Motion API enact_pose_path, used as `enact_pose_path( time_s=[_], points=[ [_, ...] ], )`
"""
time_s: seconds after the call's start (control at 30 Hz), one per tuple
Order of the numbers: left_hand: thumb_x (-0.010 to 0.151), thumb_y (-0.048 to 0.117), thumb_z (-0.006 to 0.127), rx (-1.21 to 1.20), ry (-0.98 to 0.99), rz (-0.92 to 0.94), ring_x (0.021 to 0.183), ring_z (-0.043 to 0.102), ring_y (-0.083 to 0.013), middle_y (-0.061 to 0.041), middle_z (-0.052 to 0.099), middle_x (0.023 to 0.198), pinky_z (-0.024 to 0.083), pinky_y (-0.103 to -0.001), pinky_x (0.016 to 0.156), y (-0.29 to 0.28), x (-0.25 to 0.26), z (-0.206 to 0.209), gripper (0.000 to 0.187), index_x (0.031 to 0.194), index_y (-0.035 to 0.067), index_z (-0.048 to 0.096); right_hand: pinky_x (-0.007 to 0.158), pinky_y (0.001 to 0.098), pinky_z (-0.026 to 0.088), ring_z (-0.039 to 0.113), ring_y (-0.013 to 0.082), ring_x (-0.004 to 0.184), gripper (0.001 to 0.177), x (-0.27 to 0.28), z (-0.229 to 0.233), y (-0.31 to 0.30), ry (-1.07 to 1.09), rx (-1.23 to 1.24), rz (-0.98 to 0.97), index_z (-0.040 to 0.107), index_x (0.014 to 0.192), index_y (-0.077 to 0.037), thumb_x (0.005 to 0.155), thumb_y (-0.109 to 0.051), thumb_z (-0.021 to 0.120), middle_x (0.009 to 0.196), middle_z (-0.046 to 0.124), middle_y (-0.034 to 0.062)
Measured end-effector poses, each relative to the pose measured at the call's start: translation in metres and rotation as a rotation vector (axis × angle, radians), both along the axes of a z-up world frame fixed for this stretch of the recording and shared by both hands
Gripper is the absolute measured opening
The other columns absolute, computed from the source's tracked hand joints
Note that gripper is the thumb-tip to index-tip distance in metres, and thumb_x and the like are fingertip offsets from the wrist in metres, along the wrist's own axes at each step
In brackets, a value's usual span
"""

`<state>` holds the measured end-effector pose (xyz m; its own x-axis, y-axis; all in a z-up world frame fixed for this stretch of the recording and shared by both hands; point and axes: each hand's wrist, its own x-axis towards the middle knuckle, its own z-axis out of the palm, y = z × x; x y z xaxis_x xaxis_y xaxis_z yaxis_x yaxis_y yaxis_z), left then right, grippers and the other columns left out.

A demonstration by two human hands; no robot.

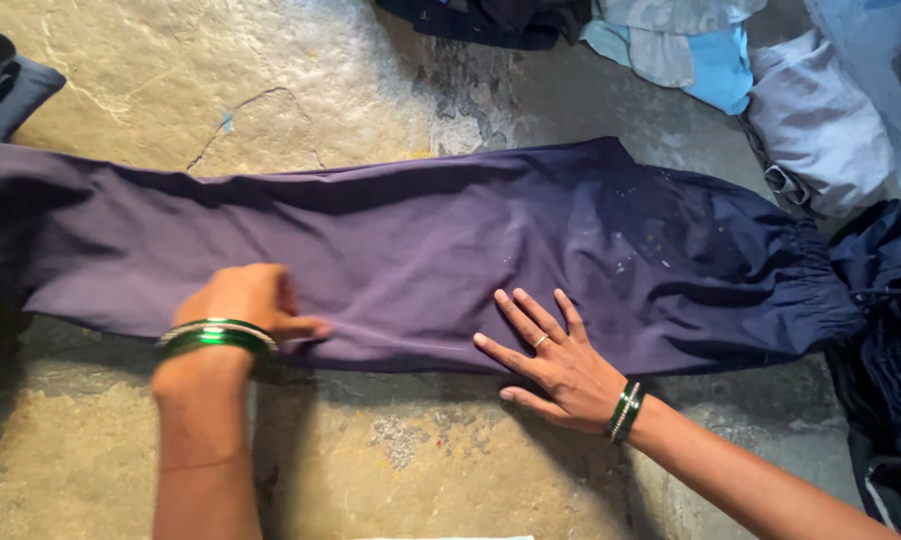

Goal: The person folds a pair of purple shorts by hand on the floor, smoothing and aligning the fabric, then places the folded item into a stack. The person then picks up a purple shirt, lays it flat, and begins folding it.

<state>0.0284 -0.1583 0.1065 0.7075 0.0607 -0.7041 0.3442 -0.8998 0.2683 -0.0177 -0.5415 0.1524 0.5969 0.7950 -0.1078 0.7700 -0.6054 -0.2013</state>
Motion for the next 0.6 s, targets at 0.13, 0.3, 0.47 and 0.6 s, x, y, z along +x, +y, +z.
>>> enact_pose_path(
  time_s=[0.13,0.3,0.47,0.6],
  points=[
    [0.059,0.050,0.098,0.318,-0.044,0.261,0.109,0.072,-0.0365,-0.016,0.074,0.117,0.059,-0.049,0.086,0.067,-0.026,0.018,0.071,0.116,0.017,0.073,0.122,0.0581,0.000,0.009,0.0336,0.157,0.064,-0.002,-0.006,0.004,-0.039,-0.052,0.016,0.038,0.157,-0.025,0.100,-0.050,0.051,0.169,0.013,0.0188],
    [0.072,0.060,0.089,0.448,-0.161,0.588,0.113,0.065,-0.0476,-0.030,0.064,0.127,0.054,-0.055,0.090,0.079,-0.038,0.002,0.098,0.136,-0.004,0.051,0.122,0.0581,0.000,0.010,0.0343,0.157,0.065,-0.004,-0.004,0.003,-0.006,-0.038,0.004,0.038,0.158,-0.023,0.100,-0.050,0.051,0.169,0.012,0.0196],
    [0.065,0.054,0.095,0.414,-0.011,0.656,0.112,0.065,-0.0497,-0.035,0.061,0.129,0.054,-0.056,0.092,0.073,-0.024,-0.015,0.127,0.152,0.001,0.018,0.123,0.0574,0.006,0.017,0.0308,0.156,0.065,0.001,-0.008,-0.025,-0.005,-0.085,-0.116,0.039,0.158,-0.024,0.100,-0.051,0.049,0.169,0.020,0.0117],
    [0.065,0.045,0.098,0.377,-0.036,0.649,0.105,0.069,-0.0532,-0.040,0.067,0.121,0.055,-0.057,0.090,0.081,-0.025,-0.036,0.137,0.160,0.002,0.009,0.125,0.0544,0.014,0.023,0.0297,0.156,0.062,0.016,-0.014,-0.102,-0.076,-0.140,-0.413,0.037,0.158,-0.025,0.101,-0.049,0.044,0.169,0.026,0.0083]
  ],
)
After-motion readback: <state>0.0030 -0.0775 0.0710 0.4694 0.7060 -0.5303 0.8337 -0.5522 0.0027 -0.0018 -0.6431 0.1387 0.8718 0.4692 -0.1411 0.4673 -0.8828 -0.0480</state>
